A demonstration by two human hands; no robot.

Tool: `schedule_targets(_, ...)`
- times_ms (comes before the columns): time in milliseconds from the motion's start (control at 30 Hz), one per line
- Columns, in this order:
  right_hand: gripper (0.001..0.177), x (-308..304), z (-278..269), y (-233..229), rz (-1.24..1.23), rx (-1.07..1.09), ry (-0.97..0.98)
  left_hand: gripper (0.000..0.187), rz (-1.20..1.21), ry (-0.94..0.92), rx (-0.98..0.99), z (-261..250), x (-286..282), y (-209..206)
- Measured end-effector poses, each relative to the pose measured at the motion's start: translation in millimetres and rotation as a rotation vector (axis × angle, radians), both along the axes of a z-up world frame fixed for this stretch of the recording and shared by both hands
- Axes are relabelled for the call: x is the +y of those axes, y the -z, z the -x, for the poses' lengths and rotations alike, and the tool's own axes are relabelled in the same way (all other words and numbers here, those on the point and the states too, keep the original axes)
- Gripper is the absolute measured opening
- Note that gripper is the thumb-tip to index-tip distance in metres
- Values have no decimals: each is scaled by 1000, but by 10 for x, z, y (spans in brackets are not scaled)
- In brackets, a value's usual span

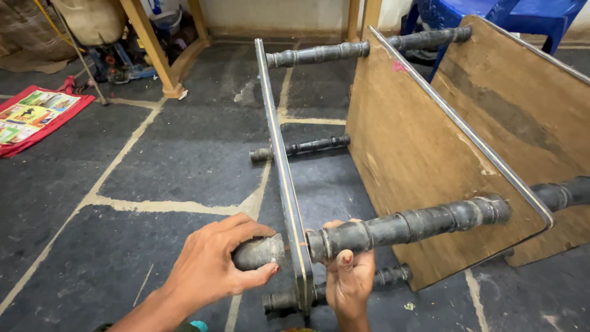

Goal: The person inserts a metal leg into a hole on the underside of a wooden table top. They then lift the table top and insert another metal leg into a different hole, securing it in place.

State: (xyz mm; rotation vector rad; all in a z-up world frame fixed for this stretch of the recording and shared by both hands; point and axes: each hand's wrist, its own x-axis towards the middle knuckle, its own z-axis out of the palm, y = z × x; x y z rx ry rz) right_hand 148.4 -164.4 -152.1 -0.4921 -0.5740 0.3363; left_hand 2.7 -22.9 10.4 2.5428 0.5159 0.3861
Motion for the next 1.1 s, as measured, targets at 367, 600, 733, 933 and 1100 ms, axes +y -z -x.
schedule_targets(367, 68, -8, -10, 38, 45, 10, 11, 79, -547, 451, 196, -107, -22, -14)
schedule_targets(600, 70, 42, 16, 101, 32, 47, 52, 75, -625, 511, 55, -105, 45, -118)
schedule_targets(733, 68, 151, 122, 133, 17, 49, 88, 76, -608, 524, -17, 41, 165, -23)
schedule_targets(933, 70, 207, 156, 234, 45, 23, 108, 75, -605, 521, -151, 122, 312, 123)
schedule_targets(1100, 75, 247, 95, 294, 40, 8, 128, 79, -580, 537, -89, 58, 317, 89)
